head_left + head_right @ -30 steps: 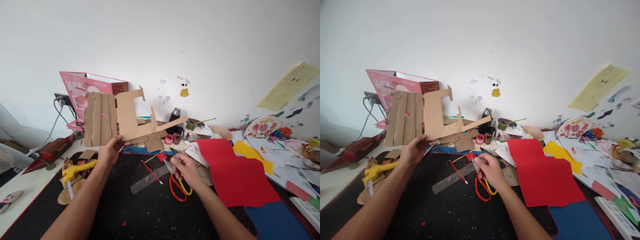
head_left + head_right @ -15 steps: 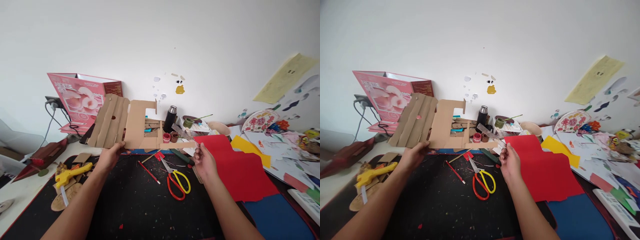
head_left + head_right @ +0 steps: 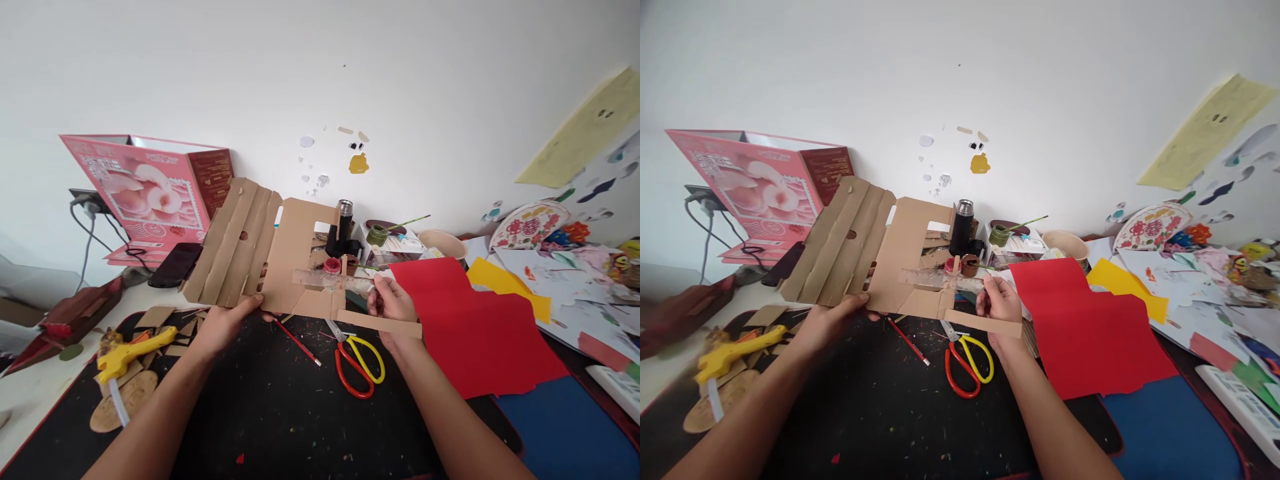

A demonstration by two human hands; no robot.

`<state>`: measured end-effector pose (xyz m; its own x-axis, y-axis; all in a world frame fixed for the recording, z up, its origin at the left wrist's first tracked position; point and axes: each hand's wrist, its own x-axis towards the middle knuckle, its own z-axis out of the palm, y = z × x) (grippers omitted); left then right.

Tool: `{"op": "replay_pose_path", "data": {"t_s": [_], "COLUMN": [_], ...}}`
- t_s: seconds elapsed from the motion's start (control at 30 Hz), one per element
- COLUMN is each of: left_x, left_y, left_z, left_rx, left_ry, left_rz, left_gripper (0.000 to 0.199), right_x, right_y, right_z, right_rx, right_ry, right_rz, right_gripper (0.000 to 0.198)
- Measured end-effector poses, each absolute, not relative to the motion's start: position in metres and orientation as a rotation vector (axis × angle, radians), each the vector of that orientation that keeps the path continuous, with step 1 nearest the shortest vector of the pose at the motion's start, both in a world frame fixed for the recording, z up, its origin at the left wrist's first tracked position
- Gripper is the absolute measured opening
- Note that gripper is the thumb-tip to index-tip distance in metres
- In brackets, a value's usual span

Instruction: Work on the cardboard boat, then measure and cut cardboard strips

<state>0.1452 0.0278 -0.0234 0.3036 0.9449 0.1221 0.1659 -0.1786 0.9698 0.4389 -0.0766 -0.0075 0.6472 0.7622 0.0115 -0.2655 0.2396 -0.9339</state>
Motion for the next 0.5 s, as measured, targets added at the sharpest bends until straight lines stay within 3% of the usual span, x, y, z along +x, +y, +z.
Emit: {"op": "replay_pose_path", "data": {"t_s": [0.5], "left_x": [0.155], "left_y": [0.013], "left_z": [-0.020], "left_rx": [1.662], "left_ry": [0.997], "left_rz": [0.869], "left_gripper": [0.047], "right_x": [0.434], "right_y": [-0.063], "right_z": [-0.012], "right_rx": [-1.180], "right_ry": [-0.584], "right_rz": [0.687], "right_gripper": [0.062]}}
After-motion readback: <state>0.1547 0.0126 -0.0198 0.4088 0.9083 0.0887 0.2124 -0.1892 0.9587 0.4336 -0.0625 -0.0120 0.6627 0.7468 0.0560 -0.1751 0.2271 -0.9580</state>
